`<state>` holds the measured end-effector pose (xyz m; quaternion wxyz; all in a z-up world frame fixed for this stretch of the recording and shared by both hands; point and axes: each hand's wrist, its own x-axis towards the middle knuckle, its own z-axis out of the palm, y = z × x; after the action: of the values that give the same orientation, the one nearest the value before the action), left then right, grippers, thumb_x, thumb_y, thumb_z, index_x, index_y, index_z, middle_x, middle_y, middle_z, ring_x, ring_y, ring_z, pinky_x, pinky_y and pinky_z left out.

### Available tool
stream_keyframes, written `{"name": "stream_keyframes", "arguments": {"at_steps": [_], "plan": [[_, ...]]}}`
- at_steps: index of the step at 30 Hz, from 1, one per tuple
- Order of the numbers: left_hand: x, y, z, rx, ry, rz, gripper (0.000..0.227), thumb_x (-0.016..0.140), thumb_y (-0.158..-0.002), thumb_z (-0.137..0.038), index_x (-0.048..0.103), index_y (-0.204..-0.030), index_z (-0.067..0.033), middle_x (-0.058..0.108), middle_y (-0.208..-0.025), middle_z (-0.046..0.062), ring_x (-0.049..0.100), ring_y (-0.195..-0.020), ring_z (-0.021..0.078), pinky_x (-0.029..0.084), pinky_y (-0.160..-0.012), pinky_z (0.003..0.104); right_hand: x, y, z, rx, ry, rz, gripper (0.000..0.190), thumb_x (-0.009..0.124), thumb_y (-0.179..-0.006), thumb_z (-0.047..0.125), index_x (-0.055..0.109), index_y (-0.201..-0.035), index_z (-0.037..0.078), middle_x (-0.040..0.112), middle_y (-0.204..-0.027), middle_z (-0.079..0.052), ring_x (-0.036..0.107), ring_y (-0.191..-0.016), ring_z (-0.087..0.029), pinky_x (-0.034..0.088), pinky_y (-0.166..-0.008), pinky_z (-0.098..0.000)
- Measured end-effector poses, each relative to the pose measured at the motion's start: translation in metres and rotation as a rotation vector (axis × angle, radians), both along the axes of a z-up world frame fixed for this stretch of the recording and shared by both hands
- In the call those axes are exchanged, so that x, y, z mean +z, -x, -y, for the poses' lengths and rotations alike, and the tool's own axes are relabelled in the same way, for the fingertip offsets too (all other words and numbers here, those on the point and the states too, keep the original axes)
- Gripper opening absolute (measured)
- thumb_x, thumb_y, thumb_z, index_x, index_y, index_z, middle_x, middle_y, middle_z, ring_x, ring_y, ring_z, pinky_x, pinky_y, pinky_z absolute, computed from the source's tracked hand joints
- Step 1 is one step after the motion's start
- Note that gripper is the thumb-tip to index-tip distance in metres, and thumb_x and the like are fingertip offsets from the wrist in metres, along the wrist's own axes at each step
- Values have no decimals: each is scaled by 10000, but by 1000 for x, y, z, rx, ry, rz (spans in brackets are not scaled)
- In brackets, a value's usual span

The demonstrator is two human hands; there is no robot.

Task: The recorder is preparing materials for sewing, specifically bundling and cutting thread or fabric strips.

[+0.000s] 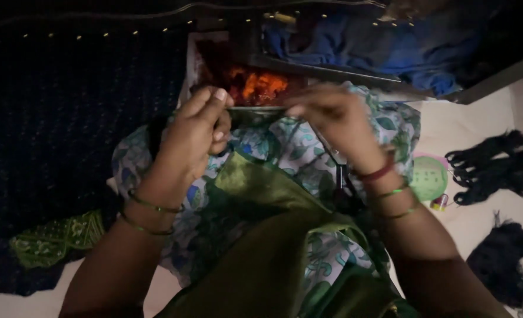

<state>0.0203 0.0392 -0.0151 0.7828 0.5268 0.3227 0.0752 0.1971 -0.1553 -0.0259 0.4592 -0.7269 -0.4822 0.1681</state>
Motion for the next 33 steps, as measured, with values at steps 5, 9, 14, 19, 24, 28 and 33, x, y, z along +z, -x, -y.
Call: {"name": "stream_keyframes", "arguments": {"at_steps": [5,9,14,19,24,28,33], "plan": [[0,-5,7,-39,-90,71,242,463,-1089,-284,567,-1015,-79,409,-595,-41,313,-478,48,273,-414,237,8,55,-46,189,-15,-551,294,756,-888,206,738,-1170,127,763,-1076,-39,696,-890,-85,572,-804,-254],[-8,9,-6,52,-345,96,208,500,-1100,-267,580,-1033,-86,439,-623,-64,376,-503,33,308,-441,220,0,43,-38,125,155,-390,125,772,-938,164,813,-966,48,771,-816,-48,687,-735,-84,554,-692,-259],[5,25,-32,144,-310,-8,222,510,-1078,-292,595,-997,-103,438,-602,-61,337,-466,37,299,-401,219,-19,-2,4,128,208,-479,155,754,-923,167,804,-973,29,756,-790,-30,667,-714,-88,546,-675,-247],[-18,28,-52,175,-286,32,219,517,-1100,-284,610,-1001,-112,451,-632,-36,354,-513,47,316,-451,215,6,-27,46,10,236,-410,138,748,-923,166,798,-960,44,749,-792,-37,668,-693,-117,558,-651,-262],[-11,45,-79,404,-486,-170,173,586,-1071,-281,616,-990,-131,659,-888,-14,725,-876,86,538,-726,230,-9,-89,126,-319,-121,-464,298,660,-1153,144,596,-869,80,523,-712,10,463,-629,-106,411,-585,-274],[-48,98,-148,575,-516,-37,114,623,-1077,-251,653,-1100,-143,704,-1016,-3,706,-890,131,559,-734,249,16,-111,166,-629,-194,-330,170,679,-1081,187,598,-937,146,505,-770,46,449,-648,-85,373,-588,-253],[-118,170,-239,731,-813,-250,178,588,-1160,-350,653,-1182,-185,733,-1113,-41,697,-879,109,558,-731,266,-48,-199,270,-607,-200,-168,161,538,-1189,225,657,-1151,125,618,-961,10,580,-764,-99,442,-620,-229]]}}
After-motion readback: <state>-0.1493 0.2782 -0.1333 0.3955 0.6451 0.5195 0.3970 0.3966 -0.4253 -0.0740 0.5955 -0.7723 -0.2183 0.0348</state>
